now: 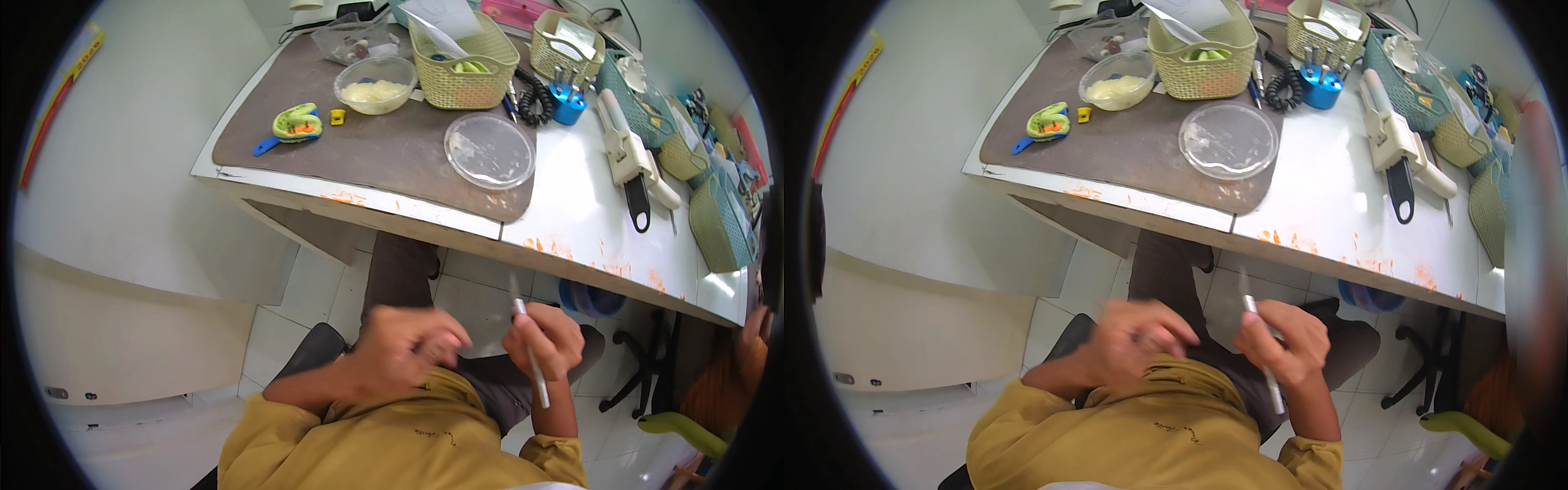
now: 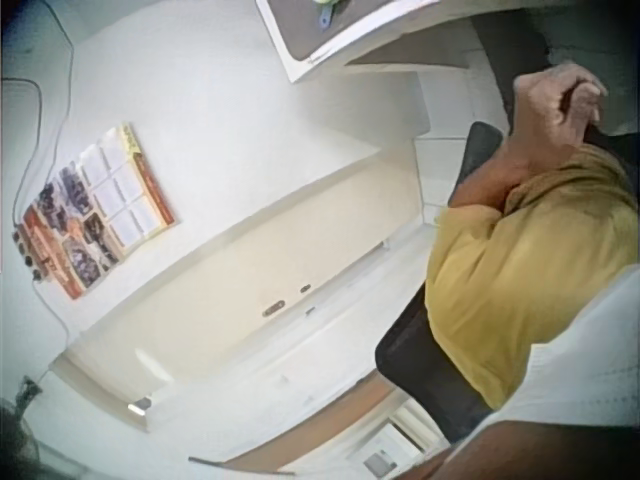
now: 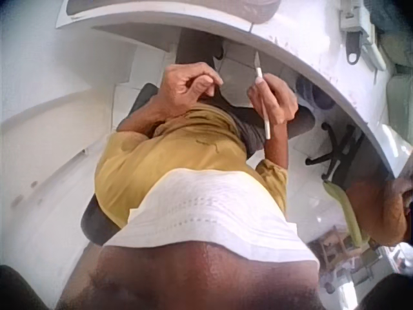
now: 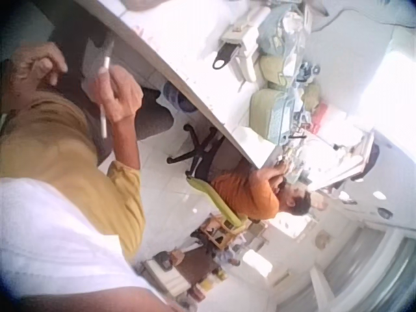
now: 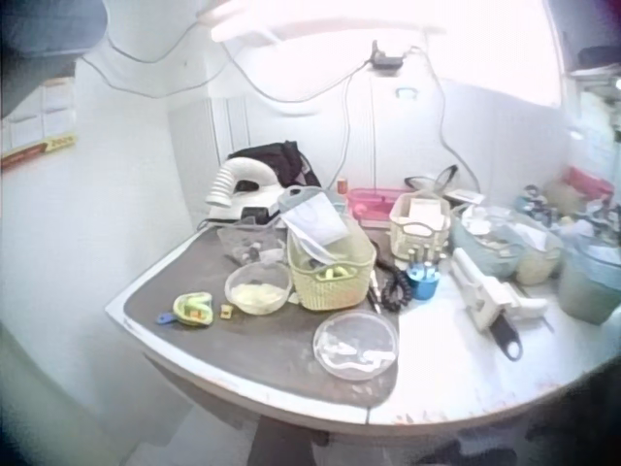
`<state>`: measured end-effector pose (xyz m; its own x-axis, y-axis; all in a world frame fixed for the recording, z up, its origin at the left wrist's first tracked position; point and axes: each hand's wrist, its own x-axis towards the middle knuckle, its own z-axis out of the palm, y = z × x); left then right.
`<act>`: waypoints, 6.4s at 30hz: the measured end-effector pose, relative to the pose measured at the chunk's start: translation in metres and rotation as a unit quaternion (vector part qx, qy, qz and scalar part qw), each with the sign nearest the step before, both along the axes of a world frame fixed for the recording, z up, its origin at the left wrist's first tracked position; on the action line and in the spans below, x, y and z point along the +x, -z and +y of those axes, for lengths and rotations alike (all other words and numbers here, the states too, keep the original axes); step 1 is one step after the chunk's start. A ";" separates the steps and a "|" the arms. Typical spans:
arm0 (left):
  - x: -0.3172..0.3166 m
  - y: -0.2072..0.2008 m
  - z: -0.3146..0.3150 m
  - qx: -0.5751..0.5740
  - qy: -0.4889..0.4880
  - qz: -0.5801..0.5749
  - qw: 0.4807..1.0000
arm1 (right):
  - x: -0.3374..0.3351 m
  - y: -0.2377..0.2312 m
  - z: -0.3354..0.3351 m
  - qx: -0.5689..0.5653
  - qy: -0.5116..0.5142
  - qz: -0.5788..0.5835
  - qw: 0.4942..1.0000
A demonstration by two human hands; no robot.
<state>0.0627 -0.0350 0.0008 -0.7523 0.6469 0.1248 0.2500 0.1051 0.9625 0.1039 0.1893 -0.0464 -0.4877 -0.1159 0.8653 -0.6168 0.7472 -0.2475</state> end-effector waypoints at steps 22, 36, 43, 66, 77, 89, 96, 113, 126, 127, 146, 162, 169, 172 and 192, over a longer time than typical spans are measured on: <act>-0.229 -0.026 -0.161 -0.153 -0.276 0.208 0.926 | 0.133 -0.046 0.141 -0.404 0.269 0.002 0.874; -0.103 0.020 -0.026 0.119 -0.066 0.096 0.986 | 0.134 -0.040 0.209 -0.535 0.220 -0.072 0.813; -0.031 0.038 0.081 0.166 0.090 -0.376 0.907 | 0.139 -0.033 0.223 -0.524 0.207 -0.111 0.819; 0.012 0.109 0.129 0.201 0.267 -0.577 0.745 | 0.124 -0.048 0.207 -0.388 0.258 -0.132 0.875; 0.026 0.065 0.147 0.192 0.250 -0.589 0.744 | 0.134 -0.032 0.209 -0.196 0.292 -0.129 0.927; -0.010 -0.026 0.203 0.346 0.270 -0.502 0.745 | 0.129 -0.039 0.208 -0.227 0.302 -0.134 0.916; -0.015 -0.032 0.214 0.333 0.251 -0.521 0.744 | 0.124 -0.042 0.202 -0.268 0.323 -0.120 0.900; -0.013 -0.031 0.213 0.333 0.257 -0.535 0.733 | 0.126 -0.040 0.202 -0.224 0.297 -0.130 0.919; -0.002 -0.016 0.207 0.302 0.272 -0.570 0.714 | 0.127 -0.042 0.207 -0.213 0.326 -0.127 0.912; -0.002 -0.015 0.207 0.300 0.273 -0.572 0.713 | 0.128 -0.040 0.209 -0.213 0.317 -0.126 0.916; -0.001 -0.016 0.212 0.280 0.278 -0.599 0.697 | 0.127 -0.040 0.205 -0.191 0.307 -0.135 0.923; 0.008 -0.009 0.204 0.245 0.261 -0.576 0.735 | 0.125 -0.040 0.205 -0.208 0.324 -0.130 0.914; 0.017 0.009 0.195 0.243 0.261 -0.615 0.703 | 0.123 -0.037 0.204 -0.143 0.312 -0.111 0.933; 0.021 0.015 0.195 0.218 0.264 -0.588 0.733 | 0.124 -0.034 0.205 -0.122 0.316 -0.104 0.935; 0.043 0.038 0.169 0.143 0.285 -0.589 0.743 | 0.129 -0.039 0.213 -0.223 0.302 -0.138 0.917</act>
<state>0.1058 0.1342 -0.0368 -0.0638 0.9758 -0.2089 -0.8575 0.0535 0.5117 0.2330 0.4027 -0.0077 -0.5535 0.5823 0.5955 0.0084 0.7189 -0.6951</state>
